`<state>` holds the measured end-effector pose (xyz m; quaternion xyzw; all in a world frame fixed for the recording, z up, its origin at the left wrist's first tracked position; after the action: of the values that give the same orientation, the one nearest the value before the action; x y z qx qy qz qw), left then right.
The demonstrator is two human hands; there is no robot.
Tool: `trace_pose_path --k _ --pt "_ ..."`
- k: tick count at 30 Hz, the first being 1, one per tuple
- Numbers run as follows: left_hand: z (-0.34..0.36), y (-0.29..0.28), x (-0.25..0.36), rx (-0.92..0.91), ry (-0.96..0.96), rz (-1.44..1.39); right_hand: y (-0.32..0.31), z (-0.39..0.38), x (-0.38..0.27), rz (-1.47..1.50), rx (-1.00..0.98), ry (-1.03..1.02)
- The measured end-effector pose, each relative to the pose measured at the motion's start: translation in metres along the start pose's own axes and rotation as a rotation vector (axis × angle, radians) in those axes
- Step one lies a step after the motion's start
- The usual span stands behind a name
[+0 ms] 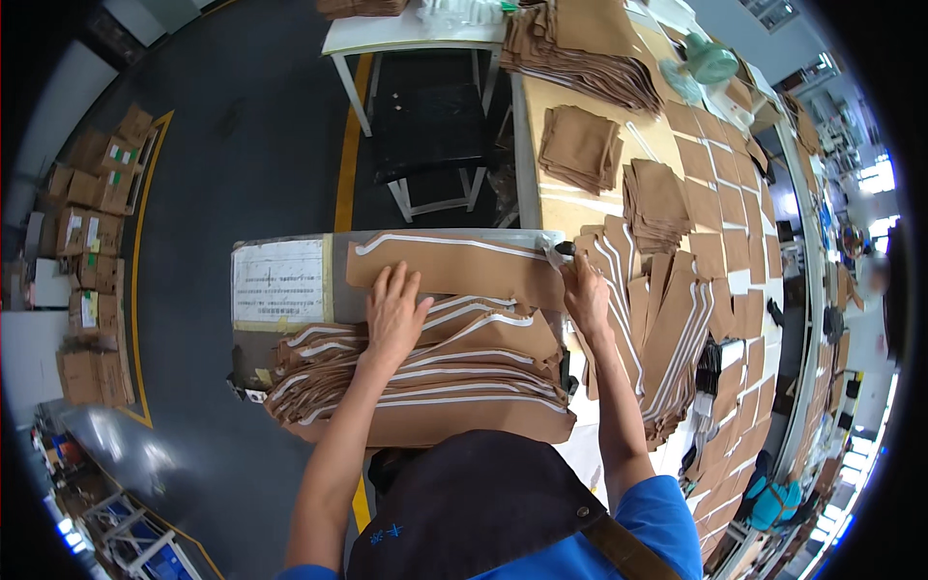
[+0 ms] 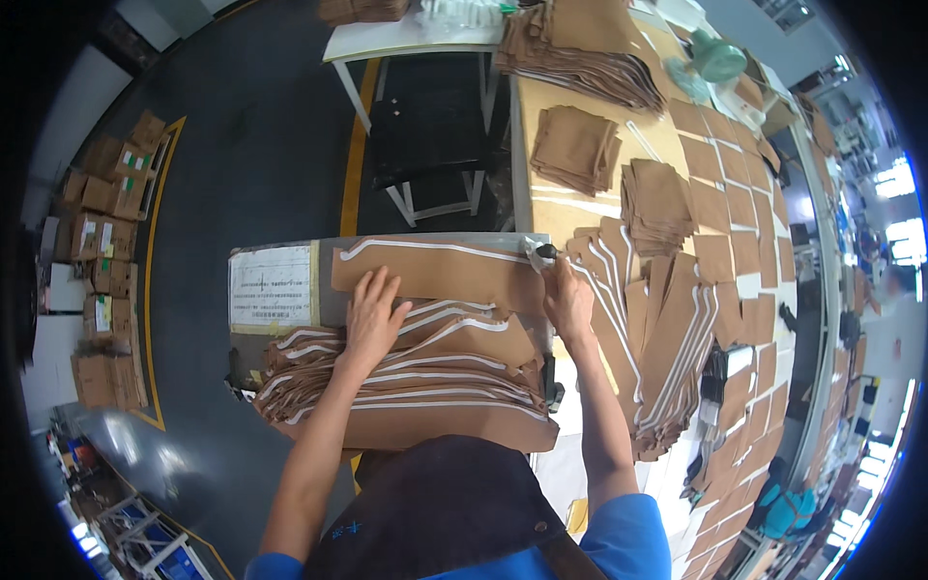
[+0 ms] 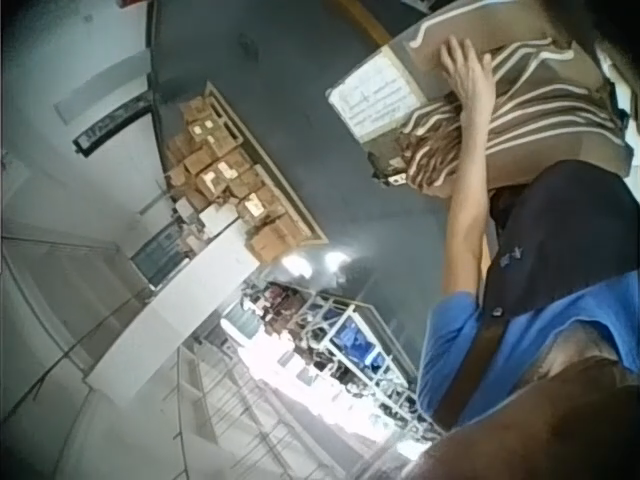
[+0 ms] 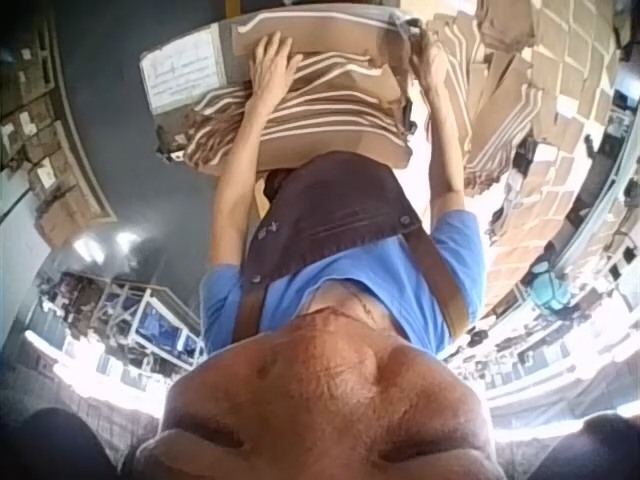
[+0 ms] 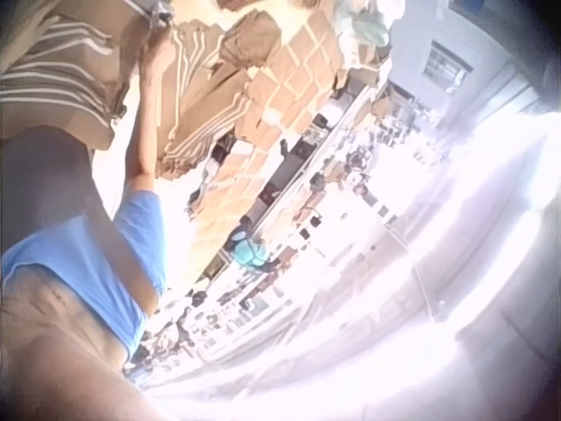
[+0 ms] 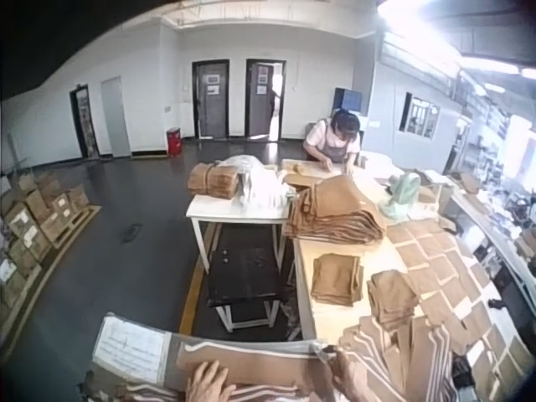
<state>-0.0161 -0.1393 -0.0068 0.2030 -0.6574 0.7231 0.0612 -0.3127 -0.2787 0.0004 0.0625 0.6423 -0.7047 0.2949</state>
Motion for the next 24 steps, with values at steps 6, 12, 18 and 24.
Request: trace_pose_path --k 6,12,18,24 --pt "0.012 0.002 0.029 -0.116 0.049 -0.148 0.012 0.045 -0.093 0.29 -0.212 -0.228" --pt "0.01 0.008 0.021 -0.025 0.042 -0.113 0.077 0.07 -0.142 0.281 -0.195 -0.483" --pt "0.005 0.018 0.014 0.024 0.056 -0.08 0.1 0.068 -0.167 0.278 -0.195 -0.533" --pt "0.005 0.017 0.015 0.036 0.053 -0.131 0.112 0.062 -0.162 0.178 -0.325 -0.519"
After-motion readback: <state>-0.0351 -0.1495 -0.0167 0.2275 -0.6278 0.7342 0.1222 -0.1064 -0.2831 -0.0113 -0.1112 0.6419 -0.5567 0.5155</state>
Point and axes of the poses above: each hand's wrist, its own z-axis towards the middle knuckle, its own y-axis out of the palm, x = y × z, the point moved 2 cm from there along z, towards the middle knuckle, and after that the axes turned 1 degree about y, right-handed, at the moved point
